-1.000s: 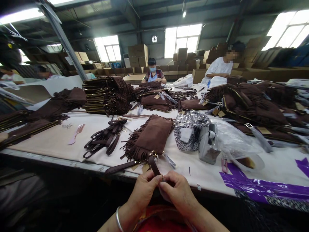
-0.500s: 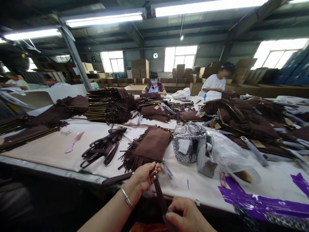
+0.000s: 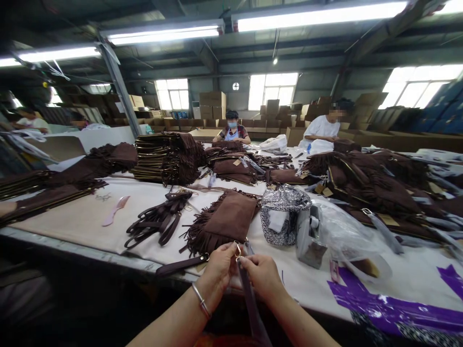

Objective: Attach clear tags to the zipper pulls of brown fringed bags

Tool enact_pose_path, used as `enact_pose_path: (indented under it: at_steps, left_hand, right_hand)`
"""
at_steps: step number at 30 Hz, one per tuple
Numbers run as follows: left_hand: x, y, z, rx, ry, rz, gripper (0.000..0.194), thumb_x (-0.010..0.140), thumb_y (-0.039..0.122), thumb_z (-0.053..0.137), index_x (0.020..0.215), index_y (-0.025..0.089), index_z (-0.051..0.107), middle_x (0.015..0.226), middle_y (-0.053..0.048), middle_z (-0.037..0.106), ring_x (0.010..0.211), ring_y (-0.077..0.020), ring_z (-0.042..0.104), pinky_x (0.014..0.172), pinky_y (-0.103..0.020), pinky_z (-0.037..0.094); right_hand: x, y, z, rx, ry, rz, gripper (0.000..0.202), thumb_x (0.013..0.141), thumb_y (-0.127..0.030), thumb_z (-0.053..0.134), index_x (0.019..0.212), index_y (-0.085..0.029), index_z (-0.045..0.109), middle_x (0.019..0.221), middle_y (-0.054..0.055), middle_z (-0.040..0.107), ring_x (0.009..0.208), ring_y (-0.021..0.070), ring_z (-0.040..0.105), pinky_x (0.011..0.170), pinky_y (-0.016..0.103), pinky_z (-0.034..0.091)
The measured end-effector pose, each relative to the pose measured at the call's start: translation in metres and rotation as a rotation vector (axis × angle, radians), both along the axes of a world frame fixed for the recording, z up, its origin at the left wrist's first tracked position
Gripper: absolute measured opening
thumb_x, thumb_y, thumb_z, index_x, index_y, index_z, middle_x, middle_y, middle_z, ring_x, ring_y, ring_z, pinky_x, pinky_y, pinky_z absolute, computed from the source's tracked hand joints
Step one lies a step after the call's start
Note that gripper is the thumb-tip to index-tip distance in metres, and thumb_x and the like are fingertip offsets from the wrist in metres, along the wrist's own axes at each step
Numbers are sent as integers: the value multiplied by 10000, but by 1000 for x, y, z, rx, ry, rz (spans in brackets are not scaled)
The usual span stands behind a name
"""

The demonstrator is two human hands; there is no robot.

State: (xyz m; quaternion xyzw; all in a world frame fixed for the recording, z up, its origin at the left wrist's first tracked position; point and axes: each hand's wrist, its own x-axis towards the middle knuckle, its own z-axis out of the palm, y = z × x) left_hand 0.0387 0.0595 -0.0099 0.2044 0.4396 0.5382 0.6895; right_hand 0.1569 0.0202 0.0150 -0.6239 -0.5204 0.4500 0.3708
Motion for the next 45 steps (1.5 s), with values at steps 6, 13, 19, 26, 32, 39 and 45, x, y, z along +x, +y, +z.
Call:
enact_pose_path:
  at_steps: [6,13,19,26,32,39,45]
  left_hand:
    - [-1,-1,-2,7,12,-15,353,609,406,815,718,121,638,604,-12,615,520,-117,548,519,-232,419]
    - [-12,-31,12,-32,3,-197,385,695,461,735,868,130,642,716,-56,674,570,-147,604,567,-265,469]
    - [-22,-59,7,-16,150,-388,455,758,525,681,967,121,676,822,-73,697,644,-145,612,623,-265,476]
    - [-37,-43,14,-27,96,-459,332,759,410,702,938,141,632,755,-29,642,625,-145,614,582,-273,505]
    - [-42,-37,15,-135,23,-504,234,818,331,646,910,119,609,782,-43,636,506,-87,563,492,-237,511]
    - [-35,-37,7,-201,-108,-463,302,835,439,629,845,151,538,638,44,504,461,-56,478,506,-229,508]
    - [-50,-47,10,-189,-22,-562,272,820,415,623,899,199,477,655,76,457,403,-8,306,382,-124,261]
  right_hand:
    - [-6,6,-7,-146,332,-32,353,643,-487,704,643,-138,647,401,-60,478,364,80,386,387,214,293]
    - [-9,10,-6,-234,451,-86,250,605,-359,698,639,-146,572,397,-76,460,338,40,331,358,176,227]
    - [-21,16,-9,-242,503,-129,309,598,-415,702,602,-185,495,359,-105,395,309,36,295,326,170,202]
    - [-24,28,-16,-213,506,-144,357,614,-449,743,617,-180,509,362,-108,388,303,29,272,306,161,168]
    - [-27,29,-28,-208,472,-195,370,661,-490,705,611,-206,472,364,-115,370,293,49,296,302,180,210]
    - [-29,26,-24,-149,323,-148,390,726,-527,671,591,-190,530,395,-61,481,335,91,401,344,213,279]
    - [4,14,-24,392,-248,88,282,908,-386,514,825,-176,683,758,43,683,724,186,630,661,274,498]
